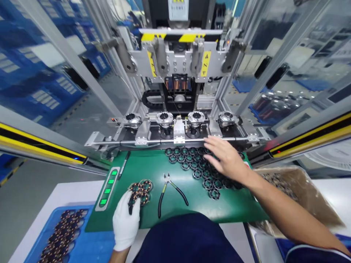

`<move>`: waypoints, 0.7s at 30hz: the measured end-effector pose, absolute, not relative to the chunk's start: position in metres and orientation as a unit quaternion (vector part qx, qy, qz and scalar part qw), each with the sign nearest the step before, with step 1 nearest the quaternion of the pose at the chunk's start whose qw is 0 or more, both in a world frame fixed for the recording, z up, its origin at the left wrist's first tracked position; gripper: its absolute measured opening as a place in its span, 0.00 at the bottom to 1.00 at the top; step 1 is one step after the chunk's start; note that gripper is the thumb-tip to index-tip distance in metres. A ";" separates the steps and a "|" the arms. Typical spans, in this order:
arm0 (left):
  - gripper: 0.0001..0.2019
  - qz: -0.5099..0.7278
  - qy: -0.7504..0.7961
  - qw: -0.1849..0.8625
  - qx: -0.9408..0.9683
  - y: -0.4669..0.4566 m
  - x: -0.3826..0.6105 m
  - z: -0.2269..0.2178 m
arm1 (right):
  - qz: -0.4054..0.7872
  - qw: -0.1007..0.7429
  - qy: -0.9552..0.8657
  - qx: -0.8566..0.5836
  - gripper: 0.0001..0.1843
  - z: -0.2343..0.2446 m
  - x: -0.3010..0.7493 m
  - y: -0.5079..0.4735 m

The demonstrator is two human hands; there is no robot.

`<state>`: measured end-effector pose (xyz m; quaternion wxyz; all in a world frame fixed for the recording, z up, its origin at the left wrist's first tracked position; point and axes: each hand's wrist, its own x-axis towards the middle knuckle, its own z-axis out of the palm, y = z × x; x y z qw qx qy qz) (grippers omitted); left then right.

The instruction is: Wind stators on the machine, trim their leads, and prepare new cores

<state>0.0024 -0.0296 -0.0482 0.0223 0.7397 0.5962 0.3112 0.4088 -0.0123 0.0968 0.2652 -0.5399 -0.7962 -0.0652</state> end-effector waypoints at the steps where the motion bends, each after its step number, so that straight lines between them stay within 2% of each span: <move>1: 0.22 0.310 0.600 0.026 0.737 -0.030 0.003 -0.048 | -0.048 0.265 -0.799 -0.537 0.13 0.089 0.405 -0.036; 4: 0.23 0.306 0.611 0.031 0.729 -0.031 0.003 -0.047 | 0.010 0.236 -0.790 -0.565 0.08 0.060 0.396 -0.099; 7: 0.24 0.297 0.616 0.036 0.728 -0.031 0.004 -0.046 | 0.047 0.197 -0.763 -0.614 0.07 0.034 0.389 -0.139; 11: 0.25 0.293 0.620 0.039 0.727 -0.031 0.006 -0.044 | 0.020 0.197 -0.733 -0.651 0.08 0.011 0.369 -0.153; 14: 0.25 0.292 0.621 0.040 0.726 -0.030 0.006 -0.043 | -0.011 0.227 -0.724 -0.651 0.07 0.003 0.354 -0.149; 17: 0.25 0.293 0.620 0.044 0.726 -0.030 0.003 -0.046 | 0.046 0.304 -0.706 -0.638 0.09 0.017 0.358 -0.141; 21: 0.26 0.300 0.629 0.054 0.715 -0.029 -0.004 -0.055 | 0.157 0.396 -0.686 -0.590 0.09 0.079 0.415 -0.100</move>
